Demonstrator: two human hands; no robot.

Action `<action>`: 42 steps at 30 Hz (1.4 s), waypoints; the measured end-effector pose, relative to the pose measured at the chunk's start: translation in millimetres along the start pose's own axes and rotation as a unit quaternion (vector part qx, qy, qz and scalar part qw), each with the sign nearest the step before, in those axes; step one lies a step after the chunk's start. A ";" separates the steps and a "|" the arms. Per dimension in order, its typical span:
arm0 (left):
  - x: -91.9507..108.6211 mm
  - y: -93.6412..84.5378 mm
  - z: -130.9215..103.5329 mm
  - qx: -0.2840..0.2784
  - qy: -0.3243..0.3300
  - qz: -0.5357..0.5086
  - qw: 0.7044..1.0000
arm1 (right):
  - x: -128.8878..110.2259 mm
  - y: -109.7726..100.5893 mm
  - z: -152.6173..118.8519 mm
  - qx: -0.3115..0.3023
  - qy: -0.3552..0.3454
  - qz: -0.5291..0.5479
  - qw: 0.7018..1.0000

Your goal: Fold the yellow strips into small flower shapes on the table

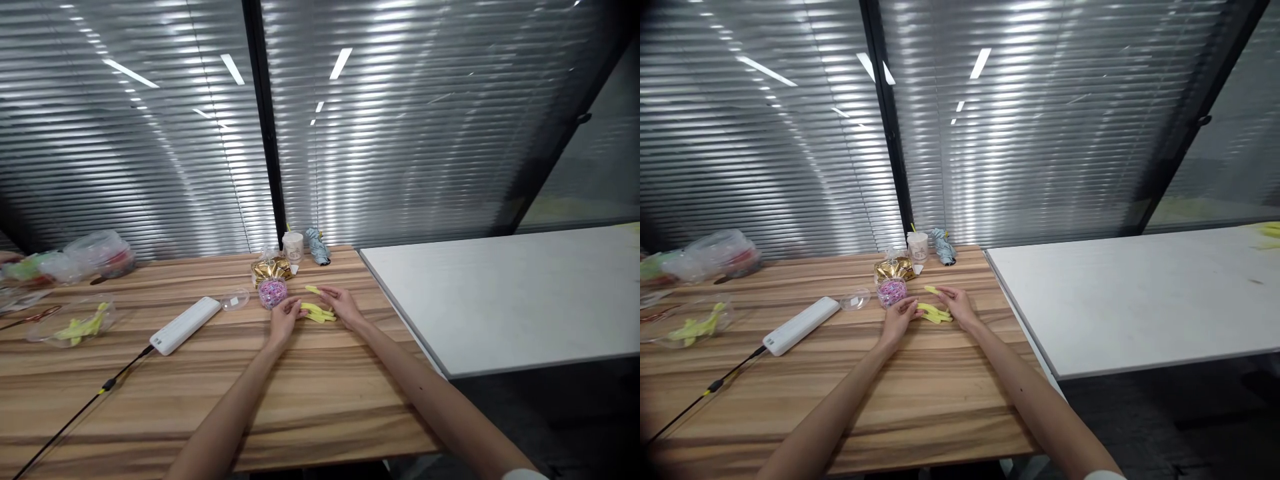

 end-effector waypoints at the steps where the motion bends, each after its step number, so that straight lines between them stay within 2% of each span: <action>1: -0.5 0.5 -0.9 -0.005 -0.012 -0.004 1.000 | -1.9 0.9 -0.2 -0.006 -0.001 0.010 1.000; 14: -2.5 -1.6 0.6 -0.001 -0.032 -0.021 0.999 | -7.6 9.6 -3.8 -0.133 -0.012 -0.026 0.991; 18: -2.8 -2.6 1.6 0.001 -0.025 -0.029 0.999 | -6.4 9.3 -4.1 -0.133 -0.007 -0.042 0.990; 27: -2.6 -6.2 3.7 0.014 -0.022 -0.052 0.998 | -7.4 8.6 -3.6 -0.158 -0.047 -0.106 0.981; 33: -4.0 -6.3 5.2 0.015 -0.015 -0.078 0.997 | -21.0 14.0 -6.6 -0.201 -0.102 -0.156 0.962; 38: -4.9 -6.2 6.1 0.032 -0.005 -0.088 0.996 | -23.7 14.3 -5.7 -0.214 -0.170 -0.210 0.939; 42: -6.3 -7.2 7.6 0.042 -0.003 -0.078 0.996 | -23.2 14.7 -5.4 -0.222 -0.192 -0.217 0.931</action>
Point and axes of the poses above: each hand's wrist, its own z-axis towards the middle knuckle, its own y-axis out of the palm, x = y × z, the point moved 3 cm from there along z, towards the middle knuckle, and after that the axes turned 12 degrees about -y, right-handed, at the moved point
